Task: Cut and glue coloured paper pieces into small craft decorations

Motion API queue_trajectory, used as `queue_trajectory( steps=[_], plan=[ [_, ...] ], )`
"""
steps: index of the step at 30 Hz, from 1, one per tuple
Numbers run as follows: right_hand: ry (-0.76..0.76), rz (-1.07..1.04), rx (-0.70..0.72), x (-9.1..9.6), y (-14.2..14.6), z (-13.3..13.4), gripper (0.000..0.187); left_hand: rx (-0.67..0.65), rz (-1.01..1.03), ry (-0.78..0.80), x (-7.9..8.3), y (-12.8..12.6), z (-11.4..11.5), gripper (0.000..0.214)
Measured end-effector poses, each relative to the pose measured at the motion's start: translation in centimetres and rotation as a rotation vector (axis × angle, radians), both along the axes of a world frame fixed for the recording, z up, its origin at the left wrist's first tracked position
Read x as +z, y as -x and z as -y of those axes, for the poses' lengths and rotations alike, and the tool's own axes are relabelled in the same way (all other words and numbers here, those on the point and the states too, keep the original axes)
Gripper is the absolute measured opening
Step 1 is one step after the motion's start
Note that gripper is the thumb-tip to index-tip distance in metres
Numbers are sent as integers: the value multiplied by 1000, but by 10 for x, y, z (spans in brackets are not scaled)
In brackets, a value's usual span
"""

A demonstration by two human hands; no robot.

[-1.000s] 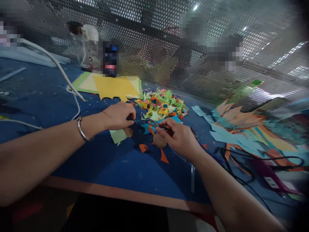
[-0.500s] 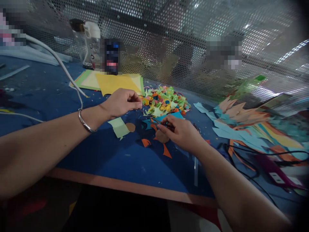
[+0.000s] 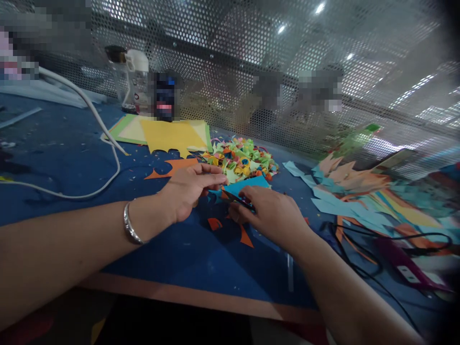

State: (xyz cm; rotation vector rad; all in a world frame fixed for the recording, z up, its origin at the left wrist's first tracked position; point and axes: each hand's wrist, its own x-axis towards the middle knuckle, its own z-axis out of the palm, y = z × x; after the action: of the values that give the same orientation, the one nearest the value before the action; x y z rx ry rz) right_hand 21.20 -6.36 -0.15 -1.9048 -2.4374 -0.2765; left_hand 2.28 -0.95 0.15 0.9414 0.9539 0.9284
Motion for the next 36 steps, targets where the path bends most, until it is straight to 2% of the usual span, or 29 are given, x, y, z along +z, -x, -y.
queue_trajectory(
  steps=[5, 9, 16, 20, 26, 32, 36],
  plan=[
    [-349, -83, 272, 1, 3, 8, 21, 32, -17, 65, 4, -3, 8, 22],
    [-435, -89, 443, 0, 8, 11, 25, 3, 69, 96, 2, -5, 13, 15],
    [-517, 53, 489, -2, 14, 9, 28, -57, 122, 117, -2, -4, 18, 11],
    [-518, 47, 504, -4, 13, 7, 29, -55, 117, 119, 0, -2, 18, 12],
    [-445, -149, 533, -6, 12, 6, 25, -66, 111, 131, -1, -1, 19, 13],
    [-481, -441, 598, -11, 12, 3, 15, -65, 145, 99, -7, -1, 15, 14],
    [-445, -648, 506, -12, 13, 2, 12, -70, 122, 29, -11, -1, 13, 15]
  ],
)
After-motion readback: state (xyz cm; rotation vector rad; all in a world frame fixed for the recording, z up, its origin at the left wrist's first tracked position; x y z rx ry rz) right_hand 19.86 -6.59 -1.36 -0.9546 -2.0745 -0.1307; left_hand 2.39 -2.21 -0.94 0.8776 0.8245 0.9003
